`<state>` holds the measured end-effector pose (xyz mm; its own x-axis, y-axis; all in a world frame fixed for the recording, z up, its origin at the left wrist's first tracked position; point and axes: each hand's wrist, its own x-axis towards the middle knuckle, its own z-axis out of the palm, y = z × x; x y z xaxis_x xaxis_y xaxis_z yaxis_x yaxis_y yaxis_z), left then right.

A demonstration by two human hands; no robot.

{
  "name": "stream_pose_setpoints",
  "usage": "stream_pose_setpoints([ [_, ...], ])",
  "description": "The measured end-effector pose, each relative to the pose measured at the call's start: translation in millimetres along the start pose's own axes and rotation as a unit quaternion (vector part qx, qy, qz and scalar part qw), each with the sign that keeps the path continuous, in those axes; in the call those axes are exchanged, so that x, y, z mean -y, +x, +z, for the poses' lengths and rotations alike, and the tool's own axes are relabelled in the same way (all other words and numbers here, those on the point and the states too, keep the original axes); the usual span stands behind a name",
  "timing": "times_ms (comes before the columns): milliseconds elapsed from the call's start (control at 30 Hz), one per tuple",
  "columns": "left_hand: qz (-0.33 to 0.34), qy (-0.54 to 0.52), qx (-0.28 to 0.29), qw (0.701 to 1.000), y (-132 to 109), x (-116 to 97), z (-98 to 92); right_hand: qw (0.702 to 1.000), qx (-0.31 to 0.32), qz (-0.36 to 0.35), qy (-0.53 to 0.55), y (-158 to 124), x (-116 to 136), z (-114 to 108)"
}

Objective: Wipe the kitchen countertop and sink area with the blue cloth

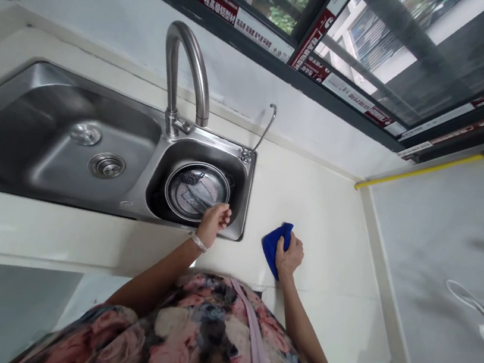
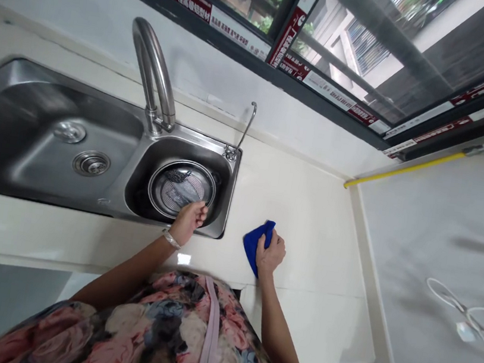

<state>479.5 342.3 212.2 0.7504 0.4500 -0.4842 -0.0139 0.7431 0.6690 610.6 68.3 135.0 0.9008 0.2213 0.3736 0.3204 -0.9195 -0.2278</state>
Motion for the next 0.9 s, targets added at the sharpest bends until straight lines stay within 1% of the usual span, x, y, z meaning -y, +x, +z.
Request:
stream_pose_setpoints([
  [67,0.026,0.094,-0.005,0.995,10,11,-11.5,1.0,-0.002,-0.003,0.001,0,0,-1],
  [100,0.037,0.161,0.006,0.986,14,17,-16.3,1.0,-0.003,-0.005,0.001,0,1,-1],
  [133,0.048,0.245,0.021,0.968,18,23,-20.0,1.0,-0.005,-0.007,0.001,0,1,-2],
  [167,0.055,0.336,0.038,0.94,21,29,-22.5,1.0,-0.006,-0.008,0.0,0,1,-2],
  [200,0.058,0.419,0.054,0.905,24,34,-23.7,1.0,-0.006,-0.009,-0.001,0,1,-3],
  [267,0.049,0.536,0.078,0.839,31,42,-22.5,1.0,-0.004,-0.013,-0.002,0,0,-4],
  [300,0.04,0.568,0.086,0.818,36,44,-20.7,1.0,-0.002,-0.015,-0.003,1,0,-4],
  [333,0.029,0.584,0.091,0.806,40,45,-18.4,1.0,-0.001,-0.016,-0.005,1,0,-5],
  [467,-0.009,0.615,0.122,0.779,58,45,-11.2,1.0,-0.001,-0.012,-0.011,1,-1,-6],
  [600,-0.037,0.619,0.151,0.769,68,42,-11.7,1.0,0.009,-0.005,-0.008,0,-2,-7],
  [733,-0.042,0.616,0.159,0.771,70,42,-12.4,1.0,0.025,0.005,-0.004,0,-3,-9],
  [900,-0.047,0.592,0.159,0.788,67,46,-8.9,0.999,0.036,0.004,-0.012,0,-4,-12],
])
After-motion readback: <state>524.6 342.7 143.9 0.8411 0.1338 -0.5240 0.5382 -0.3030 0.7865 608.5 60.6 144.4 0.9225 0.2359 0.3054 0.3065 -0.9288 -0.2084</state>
